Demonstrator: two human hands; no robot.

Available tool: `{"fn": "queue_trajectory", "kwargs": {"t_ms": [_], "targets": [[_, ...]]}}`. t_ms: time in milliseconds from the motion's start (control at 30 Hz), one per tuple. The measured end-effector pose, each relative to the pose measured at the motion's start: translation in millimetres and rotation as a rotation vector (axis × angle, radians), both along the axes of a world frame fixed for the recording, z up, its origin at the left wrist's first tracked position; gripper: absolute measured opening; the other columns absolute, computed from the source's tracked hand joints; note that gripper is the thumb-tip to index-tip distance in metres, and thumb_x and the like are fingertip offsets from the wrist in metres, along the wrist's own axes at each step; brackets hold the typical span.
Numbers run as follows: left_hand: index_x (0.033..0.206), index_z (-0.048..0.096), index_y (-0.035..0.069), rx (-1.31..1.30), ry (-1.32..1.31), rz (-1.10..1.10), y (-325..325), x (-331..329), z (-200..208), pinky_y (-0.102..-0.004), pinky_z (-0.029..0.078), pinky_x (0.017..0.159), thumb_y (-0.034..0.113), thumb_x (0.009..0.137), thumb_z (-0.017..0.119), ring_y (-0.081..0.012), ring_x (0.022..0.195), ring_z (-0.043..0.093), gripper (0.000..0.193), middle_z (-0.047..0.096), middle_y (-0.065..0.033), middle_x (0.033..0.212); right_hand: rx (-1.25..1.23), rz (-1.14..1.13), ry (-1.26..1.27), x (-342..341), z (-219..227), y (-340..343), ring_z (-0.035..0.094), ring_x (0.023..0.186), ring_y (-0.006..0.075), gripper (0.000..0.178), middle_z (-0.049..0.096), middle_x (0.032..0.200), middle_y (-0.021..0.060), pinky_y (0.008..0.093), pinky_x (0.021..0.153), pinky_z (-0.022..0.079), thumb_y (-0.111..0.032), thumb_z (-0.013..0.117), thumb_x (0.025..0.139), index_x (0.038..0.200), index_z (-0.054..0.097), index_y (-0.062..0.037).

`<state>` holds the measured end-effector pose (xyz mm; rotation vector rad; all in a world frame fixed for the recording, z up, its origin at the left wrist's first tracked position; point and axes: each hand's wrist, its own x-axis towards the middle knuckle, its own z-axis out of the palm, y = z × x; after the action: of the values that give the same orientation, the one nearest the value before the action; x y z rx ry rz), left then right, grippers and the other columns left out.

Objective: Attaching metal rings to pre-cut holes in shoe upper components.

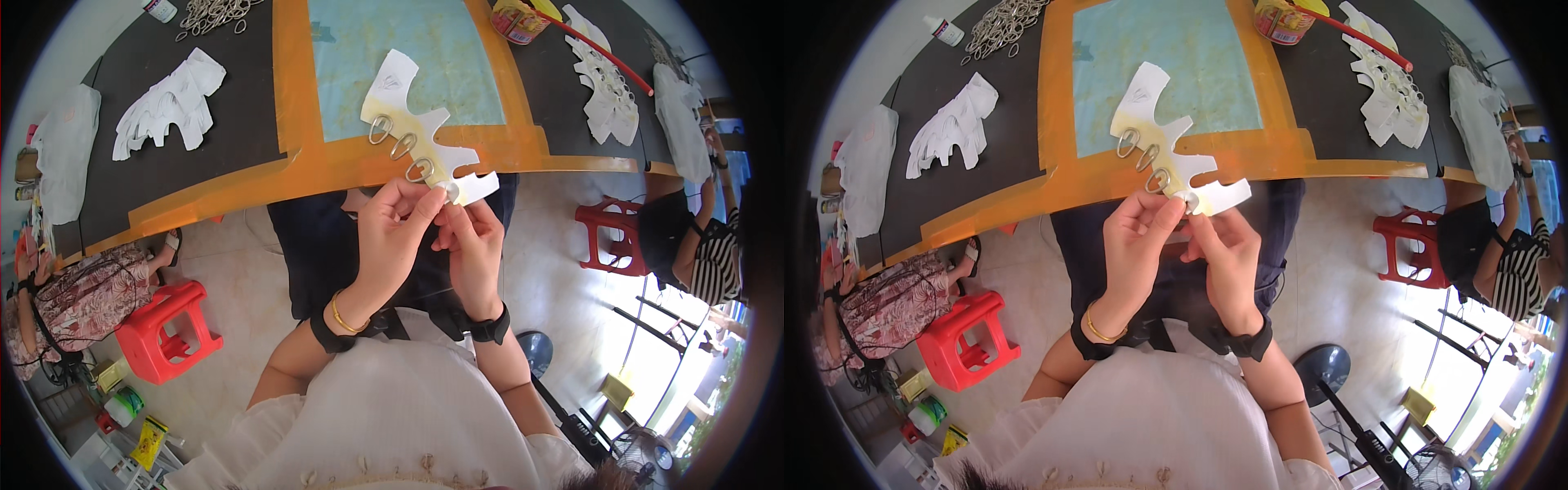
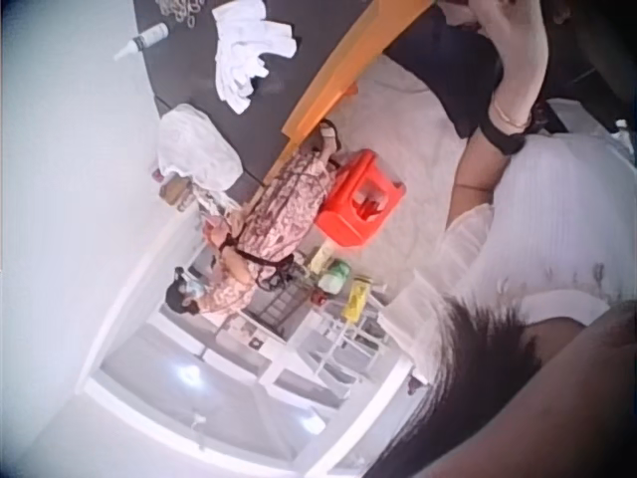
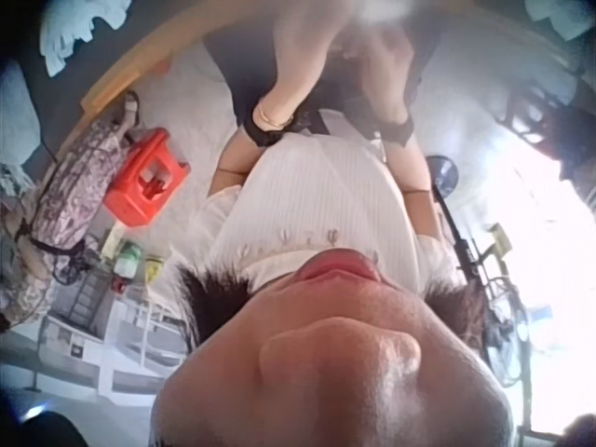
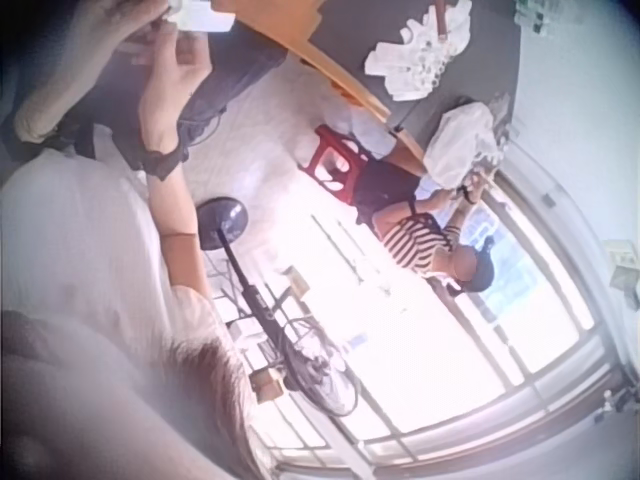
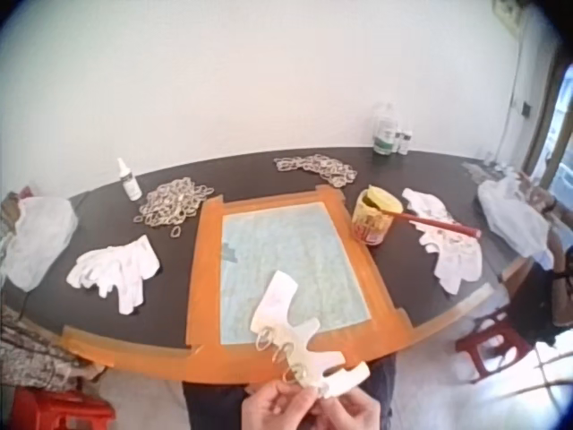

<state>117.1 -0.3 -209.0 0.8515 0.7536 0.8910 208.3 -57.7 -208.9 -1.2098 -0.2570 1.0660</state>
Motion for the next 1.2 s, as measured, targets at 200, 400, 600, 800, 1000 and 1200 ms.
{"fn": "queue_trajectory", "kwargs": {"t_ms": [200, 400, 600, 800, 1000, 1200], "targets": [[0.091, 0.059, -0.004, -0.082, -0.04, -0.052, 0.3, 0.8, 11.1, -0.0196, 0.048, 0.067, 0.009, 0.085, 0.064, -0.008, 0.073, 0.06, 0.015, 0.064, -0.0057, 0.08, 0.019, 0.004, -0.247, 3.1, 0.1, -7.2, 0.057, 0.054, 0.0103, 0.014, 0.065, 0.074, 0.0081, 0.0214, 0.052, 0.047, -0.007, 0.06, 0.086, 0.09, 0.063, 0.0058], [0.095, 0.057, -0.002, -0.141, -0.042, -0.137, -1.3, -7.2, 9.0, -0.0207, 0.048, 0.073, 0.004, 0.082, 0.066, -0.0102, 0.083, 0.061, 0.017, 0.062, -0.0067, 0.096, 0.045, -0.022, -0.35, 1.4, 10.8, -5.2, 0.057, 0.053, 0.0101, 0.01, 0.064, 0.073, 0.0061, 0.0207, 0.049, 0.046, -0.002, 0.058, 0.085, 0.09, 0.062, 0.005], [0.11, 0.049, 0.0, -0.031, -0.096, -0.175, -0.6, -3.1, 9.4, -0.0268, 0.045, 0.088, 0.003, 0.078, 0.07, -0.0123, 0.096, 0.058, 0.039, 0.06, -0.0072, 0.102, -0.055, 0.05, -0.457, 15.3, -0.2, -8.6, 0.049, 0.05, 0.0052, 0.012, 0.061, 0.07, 0.0031, 0.0187, 0.044, 0.037, -0.008, 0.06, 0.085, 0.088, 0.062, 0.0034], [0.124, 0.04, -0.002, -0.106, -0.111, -0.372, 4.3, -5.5, 14.9, -0.0294, 0.043, 0.093, 0.006, 0.073, 0.075, -0.0146, 0.103, 0.055, 0.062, 0.056, -0.0085, 0.112, -0.03, -0.049, -0.274, 14.4, 4.0, -6.5, 0.047, 0.051, 0.0038, 0.015, 0.061, 0.066, 0.0017, 0.018, 0.045, 0.036, -0.008, 0.06, 0.083, 0.089, 0.062, 0.0056], [0.129, 0.038, -0.003, -0.009, -0.095, -0.551, 5.3, -10.2, 7.9, -0.0309, 0.042, 0.095, 0.01, 0.067, 0.08, -0.0171, 0.109, 0.051, 0.076, 0.048, -0.0113, 0.123, 0.002, -0.045, -0.23, 26.6, -6.8, -14.6, 0.046, 0.052, 0.0016, 0.015, 0.063, 0.075, 0.0013, 0.016, 0.043, 0.032, -0.006, 0.058, 0.084, 0.094, 0.062, 0.0037], [0.111, 0.053, -0.003, -0.115, -0.053, -0.308, 2.3, -0.7, 5.3, -0.0213, 0.045, 0.084, 0.01, 0.086, 0.063, -0.0088, 0.09, 0.058, 0.03, 0.063, -0.0053, 0.096, -0.039, 0.001, -0.328, 18.1, -2.0, -15.0, 0.049, 0.062, 0.0015, 0.016, 0.061, 0.079, -0.0013, 0.0163, 0.056, 0.038, -0.002, 0.059, 0.081, 0.095, 0.061, 0.0049]]}}
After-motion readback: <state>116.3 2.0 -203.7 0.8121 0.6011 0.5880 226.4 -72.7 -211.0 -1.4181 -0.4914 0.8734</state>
